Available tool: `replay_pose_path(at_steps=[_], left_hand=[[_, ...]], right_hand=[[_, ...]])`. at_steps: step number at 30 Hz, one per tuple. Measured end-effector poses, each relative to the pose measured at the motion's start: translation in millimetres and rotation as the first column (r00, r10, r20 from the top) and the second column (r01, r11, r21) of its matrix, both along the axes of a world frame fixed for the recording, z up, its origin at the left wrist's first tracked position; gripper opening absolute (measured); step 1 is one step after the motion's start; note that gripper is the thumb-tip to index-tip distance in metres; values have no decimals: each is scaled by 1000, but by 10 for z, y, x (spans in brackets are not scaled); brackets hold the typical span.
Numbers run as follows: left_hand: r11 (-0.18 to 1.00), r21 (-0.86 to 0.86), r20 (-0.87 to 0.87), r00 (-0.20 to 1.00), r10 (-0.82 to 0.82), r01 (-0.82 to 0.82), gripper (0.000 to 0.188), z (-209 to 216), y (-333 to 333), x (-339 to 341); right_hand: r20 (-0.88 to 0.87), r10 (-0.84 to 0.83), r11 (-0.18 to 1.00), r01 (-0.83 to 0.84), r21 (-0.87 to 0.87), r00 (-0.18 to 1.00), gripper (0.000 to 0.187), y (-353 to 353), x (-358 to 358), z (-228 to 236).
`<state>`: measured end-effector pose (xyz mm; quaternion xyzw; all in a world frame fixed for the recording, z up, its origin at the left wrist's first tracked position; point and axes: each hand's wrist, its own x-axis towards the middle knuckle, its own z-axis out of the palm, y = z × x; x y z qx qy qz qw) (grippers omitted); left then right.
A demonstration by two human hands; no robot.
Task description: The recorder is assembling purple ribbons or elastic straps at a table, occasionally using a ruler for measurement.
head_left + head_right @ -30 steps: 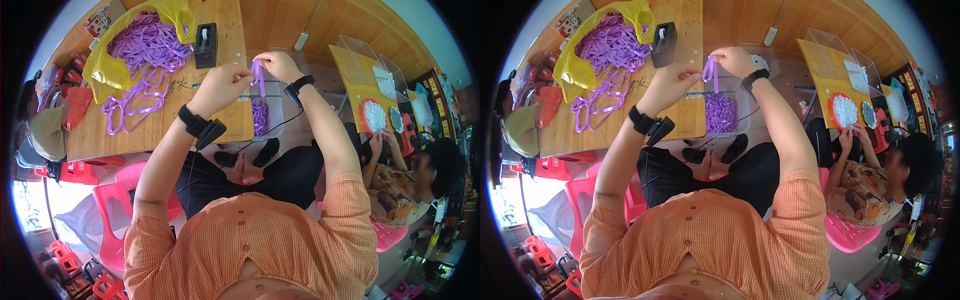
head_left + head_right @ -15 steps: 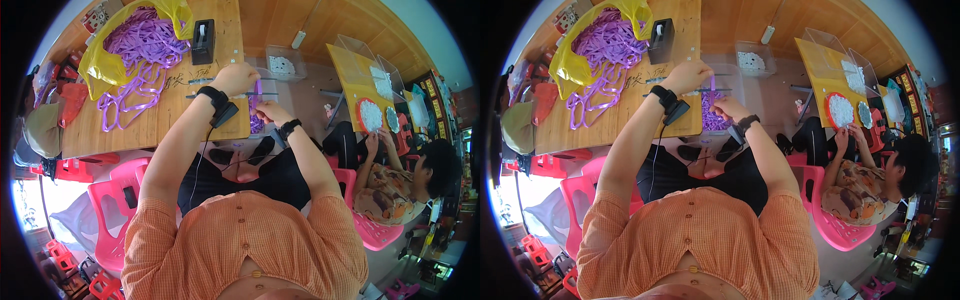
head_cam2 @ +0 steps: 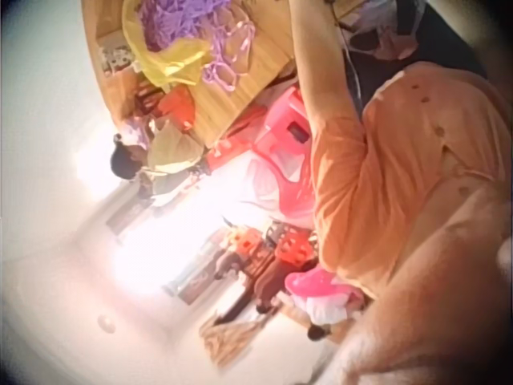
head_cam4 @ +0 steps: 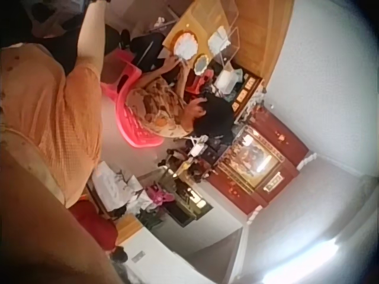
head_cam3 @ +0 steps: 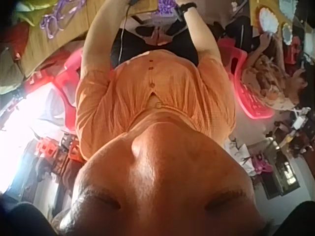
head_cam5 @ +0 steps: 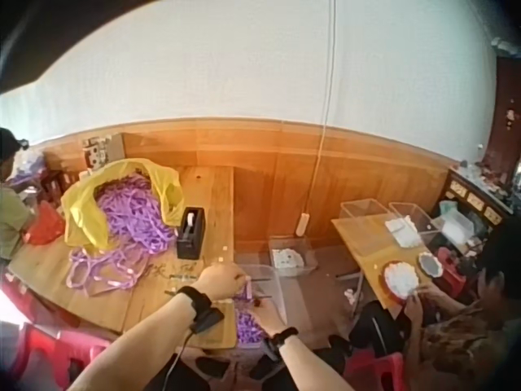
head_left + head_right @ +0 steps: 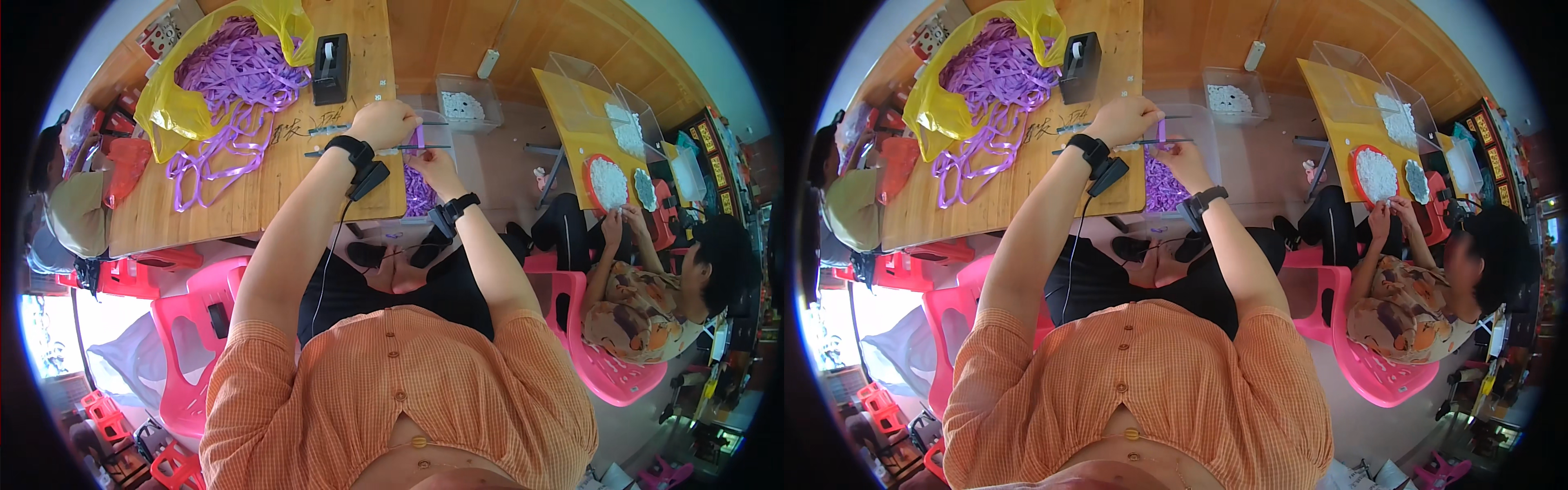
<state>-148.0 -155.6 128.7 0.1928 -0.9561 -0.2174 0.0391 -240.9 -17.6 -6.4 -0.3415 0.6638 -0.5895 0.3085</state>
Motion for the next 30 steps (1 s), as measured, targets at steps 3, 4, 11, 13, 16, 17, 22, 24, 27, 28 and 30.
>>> replay_pose_path(at_steps=[3, 4, 11, 13, 16, 17, 22, 24, 27, 28, 30], left_hand=[[1000, -8, -21, 1000, -11, 11, 36, 20, 42, -33], [1000, -6, -16, 1000, -3, 3, 36, -4, 6, 26], [998, 28, -185, 981, -54, 60, 34, -168, -136, 67], [993, 95, -199, 979, -43, 63, 34, -170, -183, 66], [986, 150, -202, 979, -42, 73, 35, -148, -180, 41], [988, 140, -190, 981, -44, 72, 35, -143, -179, 39], [987, 141, -209, 977, -52, 83, 35, -172, -179, 52], [985, 156, -221, 974, -42, 78, 35, -195, -180, 60], [982, 178, -246, 969, -17, 62, 34, -154, -143, 104], [977, 209, -230, 973, 4, 46, 33, -121, -124, 103], [971, 236, -213, 977, 27, 25, 32, -116, -137, 136]], right_hand=[[135, -26, 987, 47, -152, 991, 25, 19, 12, -130], [167, -25, 998, 34, -53, 986, 25, 80, 113, -65], [136, 107, 981, -126, 147, 985, 27, 902, 543, 66], [94, 146, 979, -157, 126, 985, 21, 1087, 673, 68], [195, 139, 986, -153, 60, 971, 23, 1229, 792, 251], [246, 152, 987, -158, 5, 957, 25, 1248, 809, 316], [116, 222, 974, -216, -64, 968, 23, 1283, 804, 842], [15, 245, 966, -242, -87, 970, 24, 1244, 728, 1106], [-205, 237, 957, -265, -117, 949, 25, 1074, 492, 1522], [-242, 204, 963, -239, -124, 949, 26, 976, 387, 1642], [-187, 112, 976, -144, -162, 976, 26, 693, 230, 1844]])
